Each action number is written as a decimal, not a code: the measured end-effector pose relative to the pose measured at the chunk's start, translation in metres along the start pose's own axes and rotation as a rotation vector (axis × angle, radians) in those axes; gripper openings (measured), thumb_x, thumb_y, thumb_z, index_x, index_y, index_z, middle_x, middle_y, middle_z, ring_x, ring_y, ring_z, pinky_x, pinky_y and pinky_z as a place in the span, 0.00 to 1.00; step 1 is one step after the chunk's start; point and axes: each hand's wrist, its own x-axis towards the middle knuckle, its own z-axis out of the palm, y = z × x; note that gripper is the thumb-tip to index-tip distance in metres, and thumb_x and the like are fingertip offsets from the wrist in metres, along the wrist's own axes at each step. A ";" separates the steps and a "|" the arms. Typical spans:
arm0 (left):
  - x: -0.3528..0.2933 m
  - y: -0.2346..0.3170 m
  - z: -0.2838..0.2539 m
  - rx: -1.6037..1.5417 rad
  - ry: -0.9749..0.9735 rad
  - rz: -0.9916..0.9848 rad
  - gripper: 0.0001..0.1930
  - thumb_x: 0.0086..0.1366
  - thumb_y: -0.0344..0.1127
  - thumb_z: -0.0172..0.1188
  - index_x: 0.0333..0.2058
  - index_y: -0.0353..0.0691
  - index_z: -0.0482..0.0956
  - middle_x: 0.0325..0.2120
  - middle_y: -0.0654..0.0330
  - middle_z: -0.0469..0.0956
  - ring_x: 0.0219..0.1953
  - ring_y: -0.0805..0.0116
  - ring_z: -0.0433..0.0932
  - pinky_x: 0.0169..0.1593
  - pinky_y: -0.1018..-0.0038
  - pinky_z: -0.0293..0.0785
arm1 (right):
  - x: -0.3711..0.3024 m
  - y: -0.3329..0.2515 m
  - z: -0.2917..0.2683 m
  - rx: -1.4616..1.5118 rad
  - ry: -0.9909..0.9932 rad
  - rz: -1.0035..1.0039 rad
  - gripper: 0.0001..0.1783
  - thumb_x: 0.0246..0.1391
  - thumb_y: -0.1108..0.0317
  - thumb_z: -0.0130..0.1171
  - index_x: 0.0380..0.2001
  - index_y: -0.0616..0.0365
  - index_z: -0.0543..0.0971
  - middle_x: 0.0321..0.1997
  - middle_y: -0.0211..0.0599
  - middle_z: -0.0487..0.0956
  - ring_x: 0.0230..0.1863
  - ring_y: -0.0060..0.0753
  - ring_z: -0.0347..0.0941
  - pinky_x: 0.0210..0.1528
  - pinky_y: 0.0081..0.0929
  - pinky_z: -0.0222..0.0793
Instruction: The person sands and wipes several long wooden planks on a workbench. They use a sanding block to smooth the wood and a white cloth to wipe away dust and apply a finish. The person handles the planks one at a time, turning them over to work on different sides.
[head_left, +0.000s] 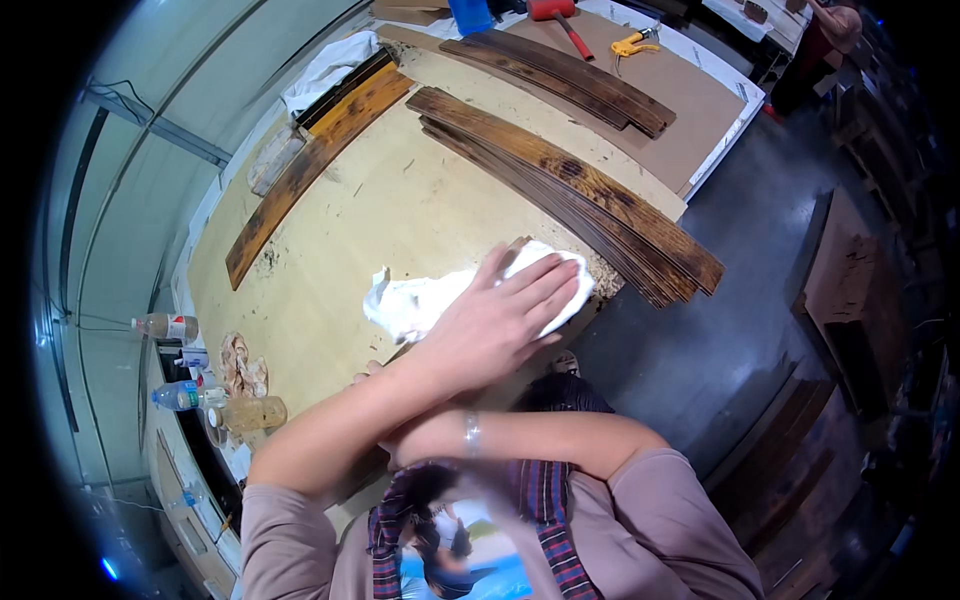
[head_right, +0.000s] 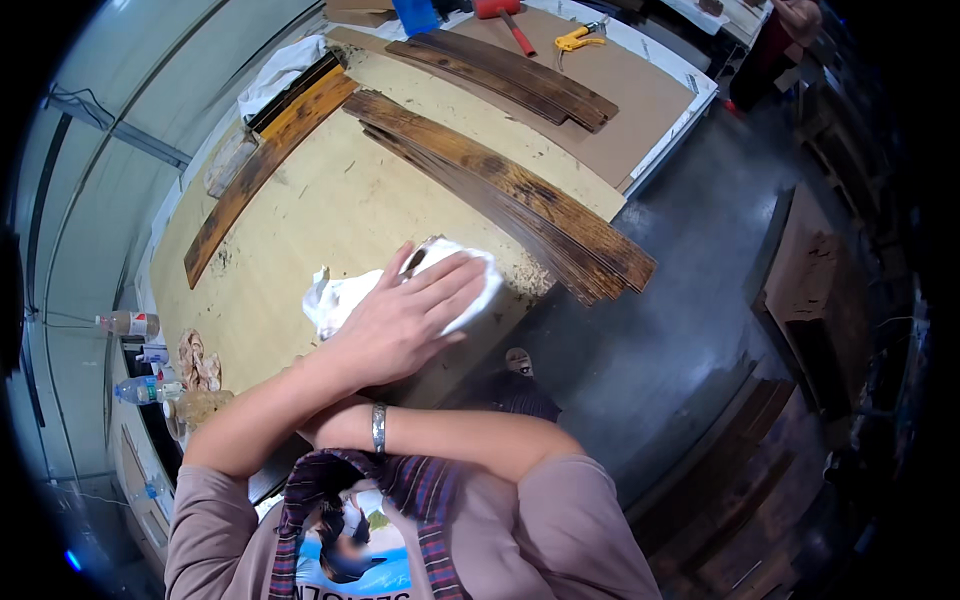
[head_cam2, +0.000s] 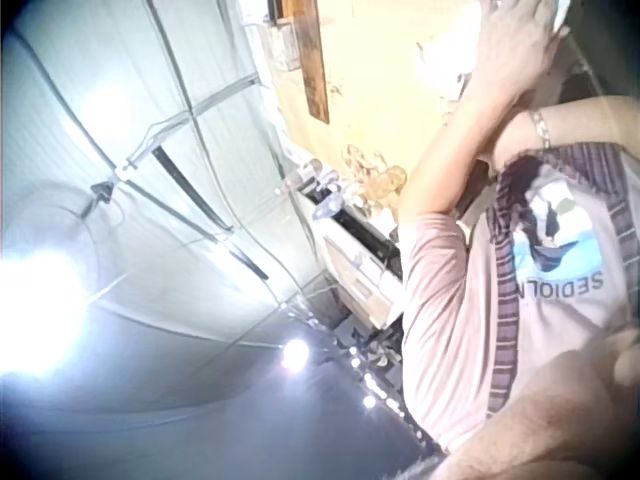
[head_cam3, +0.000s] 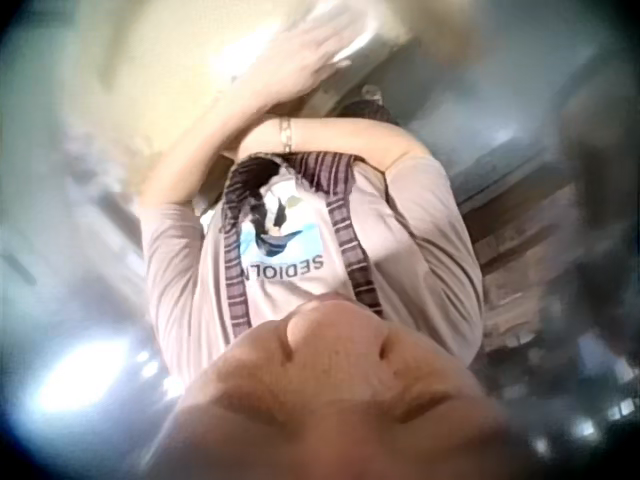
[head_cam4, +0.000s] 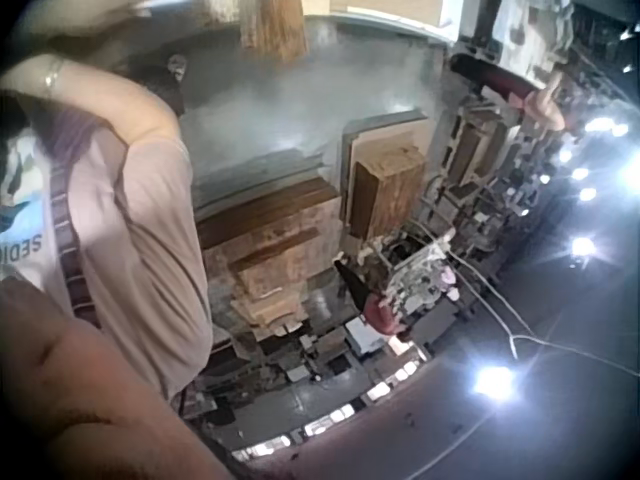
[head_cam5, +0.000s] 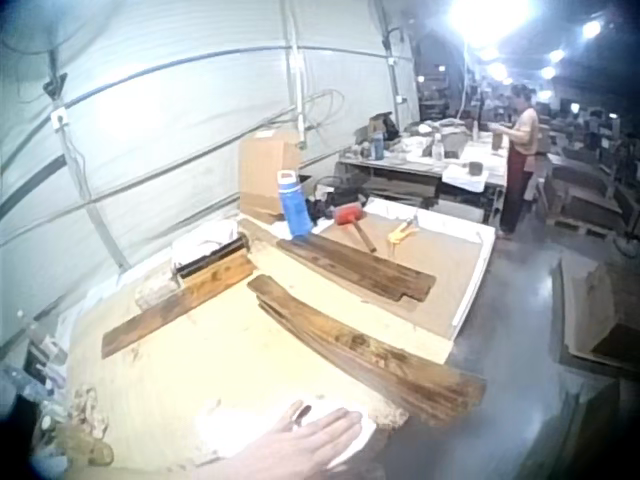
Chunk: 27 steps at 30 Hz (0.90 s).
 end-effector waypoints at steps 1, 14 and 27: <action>0.004 0.000 0.000 0.006 -0.025 0.015 0.34 0.57 0.35 0.62 0.62 0.40 0.64 0.65 0.58 0.63 0.68 0.63 0.60 0.68 0.45 0.50 | -0.004 0.002 -0.002 0.029 -0.007 -0.005 0.23 0.55 0.59 0.50 0.50 0.62 0.70 0.55 0.50 0.71 0.58 0.47 0.66 0.61 0.39 0.59; 0.009 -0.029 -0.002 0.118 0.001 -0.202 0.35 0.55 0.27 0.57 0.63 0.51 0.65 0.65 0.65 0.64 0.68 0.60 0.59 0.68 0.42 0.46 | -0.001 -0.013 -0.052 -0.110 -0.149 -0.053 0.23 0.56 0.65 0.49 0.54 0.61 0.74 0.58 0.51 0.73 0.62 0.50 0.66 0.65 0.39 0.57; -0.087 -0.103 -0.019 -0.680 0.445 -0.733 0.15 0.65 0.24 0.49 0.49 0.31 0.77 0.38 0.56 0.81 0.41 0.73 0.77 0.48 0.76 0.72 | 0.010 -0.013 -0.052 -0.417 -0.182 -0.084 0.47 0.29 0.49 0.73 0.52 0.69 0.71 0.48 0.43 0.74 0.55 0.40 0.66 0.63 0.38 0.55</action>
